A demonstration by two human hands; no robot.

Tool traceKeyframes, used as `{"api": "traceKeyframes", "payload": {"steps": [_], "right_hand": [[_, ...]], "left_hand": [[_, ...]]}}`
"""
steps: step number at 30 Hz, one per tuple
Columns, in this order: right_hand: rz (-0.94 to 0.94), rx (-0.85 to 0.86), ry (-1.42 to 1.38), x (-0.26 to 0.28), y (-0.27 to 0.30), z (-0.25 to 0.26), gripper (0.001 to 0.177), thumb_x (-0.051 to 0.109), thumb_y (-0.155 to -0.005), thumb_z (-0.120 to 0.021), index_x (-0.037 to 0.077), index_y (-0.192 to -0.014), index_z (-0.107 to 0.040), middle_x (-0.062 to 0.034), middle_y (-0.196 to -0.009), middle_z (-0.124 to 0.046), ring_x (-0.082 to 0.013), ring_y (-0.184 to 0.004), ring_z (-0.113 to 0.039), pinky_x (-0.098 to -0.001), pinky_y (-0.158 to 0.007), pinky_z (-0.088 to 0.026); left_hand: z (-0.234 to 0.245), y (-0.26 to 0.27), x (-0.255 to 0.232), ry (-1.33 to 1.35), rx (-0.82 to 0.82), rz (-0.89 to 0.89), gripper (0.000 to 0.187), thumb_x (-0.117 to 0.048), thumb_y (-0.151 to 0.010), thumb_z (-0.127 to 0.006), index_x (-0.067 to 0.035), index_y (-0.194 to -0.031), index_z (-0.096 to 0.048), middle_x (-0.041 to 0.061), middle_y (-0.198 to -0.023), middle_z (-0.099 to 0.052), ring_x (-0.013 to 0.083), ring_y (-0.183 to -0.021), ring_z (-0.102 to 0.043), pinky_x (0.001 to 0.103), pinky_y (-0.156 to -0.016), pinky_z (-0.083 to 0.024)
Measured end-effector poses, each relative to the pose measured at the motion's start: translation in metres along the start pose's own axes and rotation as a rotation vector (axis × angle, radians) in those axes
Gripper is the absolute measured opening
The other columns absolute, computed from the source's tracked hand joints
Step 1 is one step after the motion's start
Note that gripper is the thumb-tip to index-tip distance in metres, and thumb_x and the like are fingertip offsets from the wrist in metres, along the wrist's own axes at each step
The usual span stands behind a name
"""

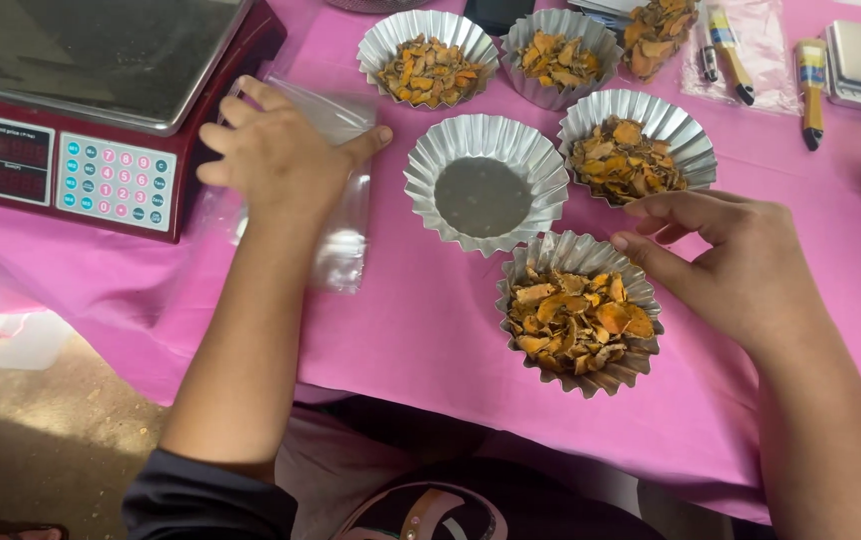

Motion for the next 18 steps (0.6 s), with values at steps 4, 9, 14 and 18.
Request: {"api": "traceKeyframes", "payload": {"steps": [4, 9, 14, 18], "right_hand": [[-0.027, 0.026, -0.002, 0.002, -0.001, -0.001, 0.024, 0.023, -0.089, -0.081, 0.007, -0.107, -0.079, -0.0074, -0.101, -0.078, -0.0169, -0.080, -0.075, -0.0323, -0.075, -0.061], [-0.070, 0.061, 0.030, 0.000, -0.001, -0.004, 0.025, 0.026, -0.088, -0.080, 0.006, -0.105, -0.079, -0.0078, -0.099, -0.078, -0.0186, -0.077, -0.075, -0.0339, -0.071, -0.061], [-0.111, 0.089, 0.062, -0.006, -0.002, -0.006, 0.027, 0.028, -0.087, -0.080, 0.010, -0.107, -0.080, -0.0064, -0.099, -0.079, -0.0185, -0.078, -0.075, -0.0356, -0.075, -0.061], [-0.184, 0.107, 0.078, -0.003, -0.002, -0.003, 0.028, 0.031, -0.088, -0.079, 0.012, -0.109, -0.080, -0.0054, -0.099, -0.080, -0.0190, -0.078, -0.075, -0.0374, -0.078, -0.062]], "left_hand": [[-0.001, -0.002, -0.008, 0.044, 0.099, 0.031, 0.153, -0.111, -0.063, -0.062, -0.001, -0.160, -0.015, 0.022, -0.157, -0.033, 0.0445, -0.134, -0.035, 0.070, -0.100, -0.035], [0.014, 0.017, -0.012, 0.092, 0.164, 0.014, 0.171, -0.111, -0.051, -0.074, -0.003, -0.160, 0.001, 0.021, -0.162, -0.024, 0.0452, -0.140, -0.031, 0.076, -0.102, -0.032], [0.022, 0.025, -0.013, 0.075, 0.126, -0.044, 0.164, -0.110, -0.058, -0.071, -0.006, -0.160, 0.005, 0.025, -0.167, -0.013, 0.0521, -0.145, -0.020, 0.079, -0.101, -0.031], [0.027, 0.035, -0.021, 0.074, -0.269, -0.199, 0.158, -0.118, -0.066, -0.073, -0.006, -0.160, -0.015, 0.026, -0.159, -0.030, 0.0569, -0.141, -0.025, 0.080, -0.096, -0.035]]}}
Point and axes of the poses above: each hand's wrist, its own y-axis away from the middle knuckle, its own z-axis out of the back of the hand, x = y × z, the point moved 4 cm from there along -y, towards the middle knuckle
